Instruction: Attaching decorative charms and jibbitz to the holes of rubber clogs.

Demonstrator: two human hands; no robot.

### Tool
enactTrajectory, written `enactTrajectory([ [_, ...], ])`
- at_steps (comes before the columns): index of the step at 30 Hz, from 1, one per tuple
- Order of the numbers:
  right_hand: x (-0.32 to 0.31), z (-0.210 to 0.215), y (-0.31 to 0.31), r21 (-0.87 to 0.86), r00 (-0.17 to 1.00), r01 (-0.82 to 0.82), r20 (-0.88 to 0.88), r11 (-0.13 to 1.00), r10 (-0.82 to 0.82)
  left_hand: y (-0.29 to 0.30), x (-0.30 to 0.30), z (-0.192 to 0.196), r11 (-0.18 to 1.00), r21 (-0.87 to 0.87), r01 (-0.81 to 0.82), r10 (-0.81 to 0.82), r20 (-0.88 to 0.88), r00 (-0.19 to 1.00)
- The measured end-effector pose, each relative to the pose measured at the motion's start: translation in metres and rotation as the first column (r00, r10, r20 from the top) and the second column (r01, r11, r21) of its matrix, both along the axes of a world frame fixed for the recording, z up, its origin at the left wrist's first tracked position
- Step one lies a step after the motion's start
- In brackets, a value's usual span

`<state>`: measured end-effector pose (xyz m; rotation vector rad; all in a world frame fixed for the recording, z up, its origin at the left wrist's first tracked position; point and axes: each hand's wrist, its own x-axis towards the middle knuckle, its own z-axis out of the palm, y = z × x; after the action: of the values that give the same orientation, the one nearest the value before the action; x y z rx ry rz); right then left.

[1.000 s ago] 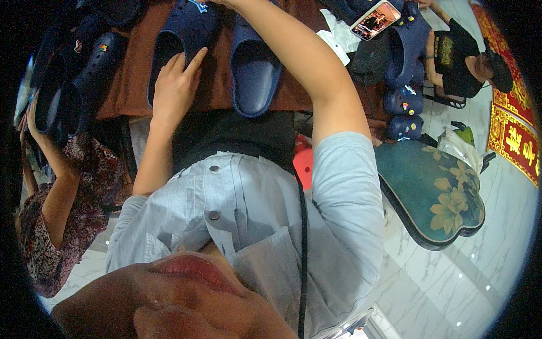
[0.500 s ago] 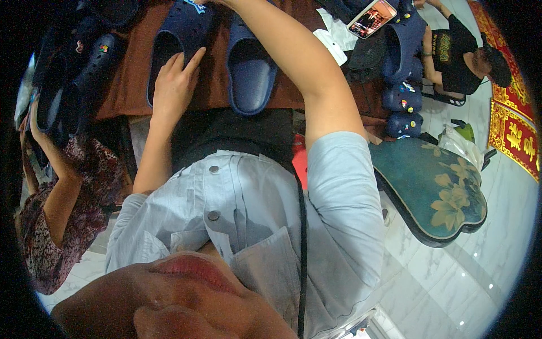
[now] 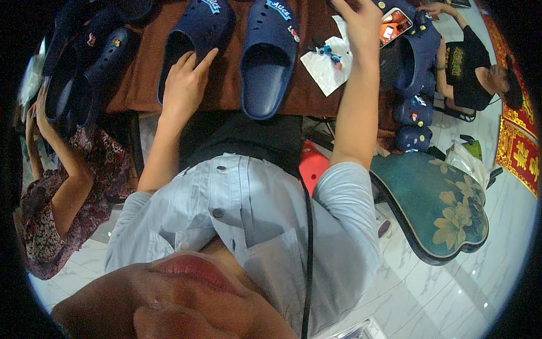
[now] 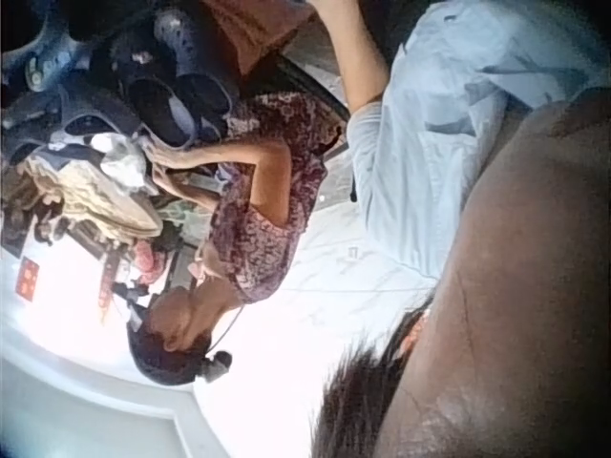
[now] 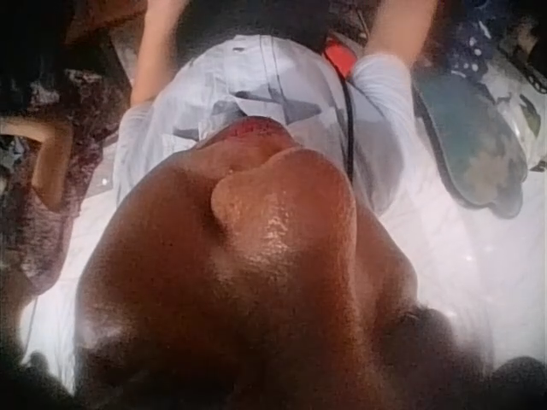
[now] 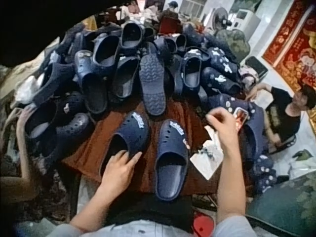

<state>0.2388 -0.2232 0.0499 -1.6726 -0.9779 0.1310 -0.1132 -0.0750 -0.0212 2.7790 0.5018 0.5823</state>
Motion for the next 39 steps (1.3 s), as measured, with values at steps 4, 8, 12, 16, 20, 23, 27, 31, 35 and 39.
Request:
enactTrajectory([
  [4, -0.011, -0.026, -0.065, -0.073, 0.973, 0.228, -0.024, 0.971, -0.23, -0.001, 0.008, -0.004, 1.0, -0.005, -0.028, 0.028, 0.027, 0.999],
  [8, -0.022, -0.069, -0.098, -0.24, 0.936, 0.333, -0.031, 0.912, -0.35, 0.001, 0.027, -0.01, 0.998, 0.043, -0.045, 0.042, 0.067, 0.997],
  [12, -0.057, -0.079, -0.095, -0.501, 0.923, 0.381, 0.16, 0.777, -0.35, 0.001, 0.036, 0.002, 0.993, -0.104, -0.056, 0.048, -0.08, 0.996],
  [16, -0.063, -0.093, -0.092, -0.432, 0.871, 0.468, 0.375, 0.771, -0.319, -0.002, 0.028, 0.005, 0.993, -0.073, -0.097, 0.09, -0.093, 0.992],
  [20, -0.063, -0.096, -0.093, -0.309, 0.836, 0.526, 0.361, 0.792, -0.415, -0.004, 0.015, 0.014, 0.996, -0.064, -0.066, 0.065, -0.022, 0.998],
  [23, -0.066, -0.093, -0.085, -0.259, 0.835, 0.53, 0.325, 0.808, -0.443, -0.003, 0.008, 0.02, 0.989, -0.112, -0.092, 0.092, -0.005, 0.996],
  [27, -0.062, -0.099, -0.08, -0.269, 0.811, 0.552, 0.393, 0.789, -0.434, 0.004, 0.009, 0.023, 0.987, -0.126, -0.099, 0.099, -0.005, 0.995],
  [31, -0.065, -0.097, -0.077, -0.229, 0.748, 0.584, 0.523, 0.779, -0.407, 0.009, 0.026, 0.018, 0.985, -0.158, -0.069, 0.074, 0.03, 0.997],
  [35, -0.07, -0.089, -0.059, -0.236, 0.855, 0.512, 0.046, 0.826, -0.517, 0.014, 0.043, -0.008, 0.989, -0.132, -0.066, 0.072, 0.044, 0.996],
  [39, -0.086, -0.068, -0.032, -0.147, 0.912, 0.409, 0.048, 0.901, -0.407, 0.009, 0.044, -0.01, 0.989, -0.102, -0.11, 0.114, 0.028, 0.993],
])
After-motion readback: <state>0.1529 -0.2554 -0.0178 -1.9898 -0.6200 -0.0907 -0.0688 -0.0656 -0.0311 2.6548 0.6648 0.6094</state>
